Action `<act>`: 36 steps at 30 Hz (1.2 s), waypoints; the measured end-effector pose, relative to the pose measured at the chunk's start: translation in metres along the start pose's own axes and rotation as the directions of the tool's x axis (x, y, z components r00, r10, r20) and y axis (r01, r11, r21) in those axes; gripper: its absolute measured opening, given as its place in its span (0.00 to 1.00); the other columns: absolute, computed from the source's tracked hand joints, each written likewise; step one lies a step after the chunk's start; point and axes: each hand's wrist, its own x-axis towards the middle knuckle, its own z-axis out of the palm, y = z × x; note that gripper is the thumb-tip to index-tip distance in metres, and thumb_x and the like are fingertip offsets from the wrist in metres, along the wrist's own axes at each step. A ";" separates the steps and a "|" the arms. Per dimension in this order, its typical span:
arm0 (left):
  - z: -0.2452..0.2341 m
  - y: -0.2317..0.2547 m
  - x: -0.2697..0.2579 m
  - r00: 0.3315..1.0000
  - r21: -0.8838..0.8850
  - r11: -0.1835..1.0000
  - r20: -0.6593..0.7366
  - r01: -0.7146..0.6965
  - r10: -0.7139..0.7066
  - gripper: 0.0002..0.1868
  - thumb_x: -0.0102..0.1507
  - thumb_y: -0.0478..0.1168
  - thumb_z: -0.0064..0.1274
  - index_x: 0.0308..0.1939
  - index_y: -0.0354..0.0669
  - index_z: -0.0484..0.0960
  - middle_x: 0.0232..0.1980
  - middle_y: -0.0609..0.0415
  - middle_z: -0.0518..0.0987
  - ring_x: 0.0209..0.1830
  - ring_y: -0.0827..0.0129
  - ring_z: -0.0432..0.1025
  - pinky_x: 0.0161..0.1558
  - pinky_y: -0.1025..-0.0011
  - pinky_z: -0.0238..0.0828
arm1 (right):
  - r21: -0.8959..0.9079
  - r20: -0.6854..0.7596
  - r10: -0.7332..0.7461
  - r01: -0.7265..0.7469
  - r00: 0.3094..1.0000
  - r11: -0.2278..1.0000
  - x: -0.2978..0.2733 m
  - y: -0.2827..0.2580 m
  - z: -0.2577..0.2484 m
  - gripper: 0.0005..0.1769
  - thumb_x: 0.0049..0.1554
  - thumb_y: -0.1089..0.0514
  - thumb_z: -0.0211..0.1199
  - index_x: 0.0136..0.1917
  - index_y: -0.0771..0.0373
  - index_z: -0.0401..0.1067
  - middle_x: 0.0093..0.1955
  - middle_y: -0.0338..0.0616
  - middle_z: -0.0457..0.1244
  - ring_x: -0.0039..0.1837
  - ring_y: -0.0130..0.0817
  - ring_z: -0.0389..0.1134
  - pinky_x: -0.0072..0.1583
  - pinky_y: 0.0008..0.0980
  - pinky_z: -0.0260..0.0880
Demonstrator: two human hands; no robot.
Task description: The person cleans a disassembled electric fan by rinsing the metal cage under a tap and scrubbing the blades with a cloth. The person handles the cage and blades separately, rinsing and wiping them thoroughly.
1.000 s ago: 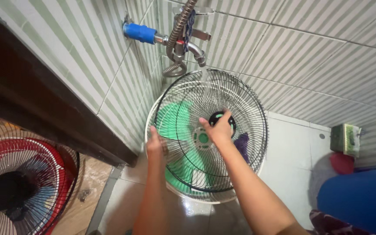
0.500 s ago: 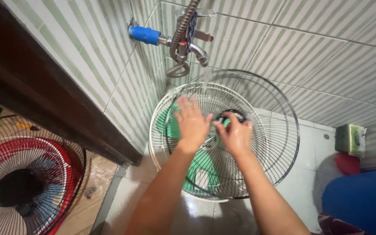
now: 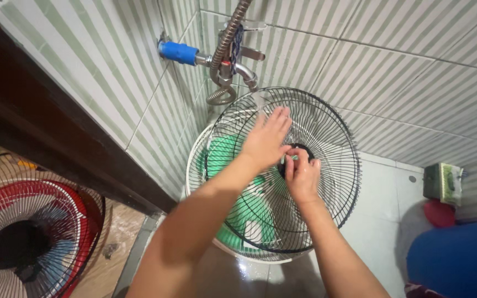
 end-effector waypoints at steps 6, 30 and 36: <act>0.005 0.005 -0.005 0.968 0.063 0.969 -0.088 0.239 -0.233 0.41 0.68 0.58 0.43 0.78 0.35 0.57 0.82 0.37 0.49 0.82 0.44 0.42 0.75 0.46 0.44 | -0.033 -0.120 0.025 -0.029 0.992 0.999 0.000 0.004 0.006 0.10 0.60 0.58 0.63 0.54 0.59 0.67 0.31 0.39 0.68 0.34 0.45 0.58 0.50 0.41 0.55; 0.111 -0.083 0.022 0.715 -0.810 -0.226 0.585 0.541 -0.383 0.20 0.70 0.54 0.45 0.48 0.41 0.81 0.35 0.52 0.80 0.26 0.67 0.68 0.25 0.69 0.61 | 0.057 -0.271 0.249 -0.243 0.930 0.968 -0.016 0.062 -0.026 0.09 0.64 0.56 0.65 0.50 0.60 0.68 0.33 0.44 0.69 0.35 0.41 0.65 0.48 0.42 0.63; 0.125 -0.058 -0.019 0.716 -0.885 0.122 0.275 0.449 -0.641 0.24 0.72 0.57 0.43 0.41 0.42 0.85 0.30 0.50 0.80 0.26 0.69 0.72 0.27 0.71 0.66 | 0.175 -0.161 0.369 -0.341 0.915 0.924 -0.017 0.065 -0.025 0.12 0.64 0.52 0.66 0.47 0.60 0.69 0.33 0.45 0.68 0.34 0.38 0.69 0.41 0.36 0.65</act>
